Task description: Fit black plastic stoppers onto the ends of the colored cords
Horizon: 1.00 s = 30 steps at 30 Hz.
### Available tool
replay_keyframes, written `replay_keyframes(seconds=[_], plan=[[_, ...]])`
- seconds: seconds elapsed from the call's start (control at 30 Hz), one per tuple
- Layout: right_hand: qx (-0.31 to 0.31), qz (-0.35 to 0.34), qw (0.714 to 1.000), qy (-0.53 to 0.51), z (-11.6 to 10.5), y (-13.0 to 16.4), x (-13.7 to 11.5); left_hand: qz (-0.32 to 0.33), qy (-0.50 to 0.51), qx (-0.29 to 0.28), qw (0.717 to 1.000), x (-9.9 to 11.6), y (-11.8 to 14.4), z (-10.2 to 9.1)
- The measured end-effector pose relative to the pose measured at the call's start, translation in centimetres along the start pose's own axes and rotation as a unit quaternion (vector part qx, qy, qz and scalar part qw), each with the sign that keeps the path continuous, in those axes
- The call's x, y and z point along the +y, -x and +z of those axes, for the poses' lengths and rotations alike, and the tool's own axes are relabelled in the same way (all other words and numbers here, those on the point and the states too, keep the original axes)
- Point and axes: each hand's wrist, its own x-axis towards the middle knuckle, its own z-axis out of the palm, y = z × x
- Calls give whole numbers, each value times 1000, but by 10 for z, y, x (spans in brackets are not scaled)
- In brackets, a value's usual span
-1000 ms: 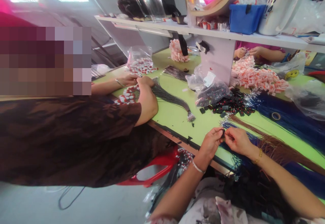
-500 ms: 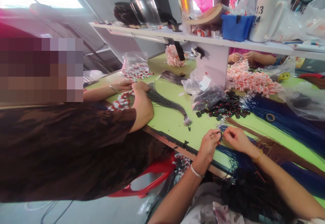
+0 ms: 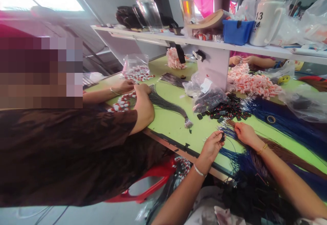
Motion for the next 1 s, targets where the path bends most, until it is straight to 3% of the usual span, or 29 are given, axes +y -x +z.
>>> replay_keyframes(seconds=[0.13, 0.23, 0.4, 0.53, 1.0], plan=[[13, -5, 1000, 16, -3, 2, -4, -8, -2, -2, 1000, 1, 0, -2], [29, -26, 994, -99, -2, -1, -9, -7, 1, 2, 1000, 0, 0, -2], [56, -69, 930, -356, 1, -7, -24, -3, 13, 1, 1000, -1, -1, -3], [49, -59, 891, -448, 1, -2, -35, -4, 21, -3, 1000, -2, -1, -4], [80, -30, 943, -321, 5, 21, -42, -4, 14, -35, 999, -3, -2, -7]])
